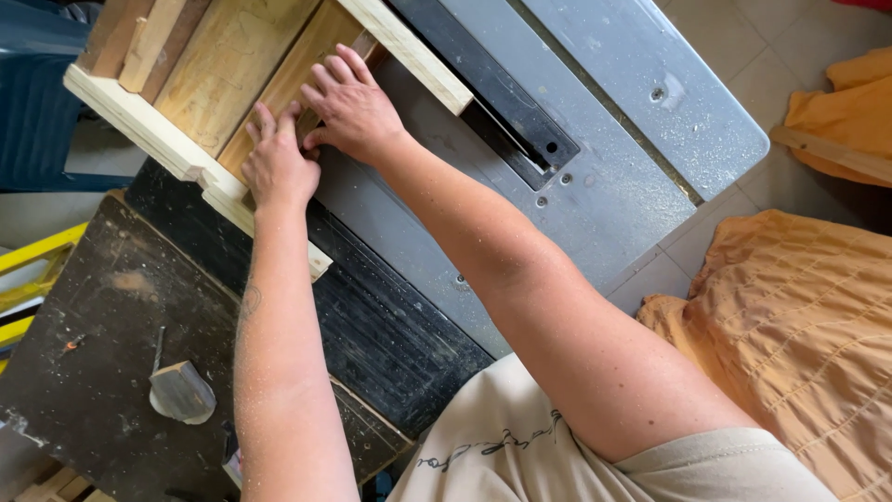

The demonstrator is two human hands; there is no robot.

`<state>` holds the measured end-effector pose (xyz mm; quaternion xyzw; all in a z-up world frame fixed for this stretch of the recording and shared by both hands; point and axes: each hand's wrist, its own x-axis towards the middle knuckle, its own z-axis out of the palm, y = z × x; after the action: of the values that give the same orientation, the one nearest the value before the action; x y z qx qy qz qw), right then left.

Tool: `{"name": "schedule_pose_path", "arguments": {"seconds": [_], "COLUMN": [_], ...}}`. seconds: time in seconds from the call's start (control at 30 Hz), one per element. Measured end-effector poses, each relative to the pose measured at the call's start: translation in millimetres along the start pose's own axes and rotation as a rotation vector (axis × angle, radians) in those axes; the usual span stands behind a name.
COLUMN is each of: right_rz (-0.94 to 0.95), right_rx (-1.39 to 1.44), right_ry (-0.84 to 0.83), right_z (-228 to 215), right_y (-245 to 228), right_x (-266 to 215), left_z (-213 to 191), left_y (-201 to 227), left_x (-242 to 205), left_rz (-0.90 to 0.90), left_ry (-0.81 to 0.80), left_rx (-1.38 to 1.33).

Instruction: The person uses a table saw to cut a wooden frame piece. They guide the frame along the saw blade with both hands, then lift and reposition it to continue cutting another section.

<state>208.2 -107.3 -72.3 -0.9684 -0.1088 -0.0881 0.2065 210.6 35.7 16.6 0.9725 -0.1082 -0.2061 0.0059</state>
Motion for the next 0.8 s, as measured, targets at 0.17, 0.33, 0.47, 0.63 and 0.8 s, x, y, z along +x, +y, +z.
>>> {"name": "schedule_pose_path", "arguments": {"seconds": [0.17, 0.33, 0.47, 0.63, 0.8], "right_rz": [0.031, 0.041, 0.056, 0.048, -0.042], "right_rx": [-0.017, -0.005, 0.028, 0.106, 0.493], "right_ry": [-0.025, 0.029, 0.025, 0.089, 0.419], "right_z": [-0.8, 4.2, 11.0, -26.6, -94.6], "right_y": [-17.6, -56.8, -96.6, -145.3, -133.4], "right_x": [-5.8, -43.0, -91.4, -188.9, -314.2], "left_z": [1.6, 18.1, 47.3, 80.5, 108.9], "left_y": [-14.5, -36.2, -60.4, -67.6, -58.6], "left_x": [-8.5, -48.6, -97.0, -193.1, -271.7], "left_rz": [0.032, 0.039, 0.018, 0.047, 0.063], "left_ry": [-0.016, -0.038, -0.055, -0.027, -0.035], "left_rx": [-0.009, 0.0, -0.004, -0.021, 0.011]}}
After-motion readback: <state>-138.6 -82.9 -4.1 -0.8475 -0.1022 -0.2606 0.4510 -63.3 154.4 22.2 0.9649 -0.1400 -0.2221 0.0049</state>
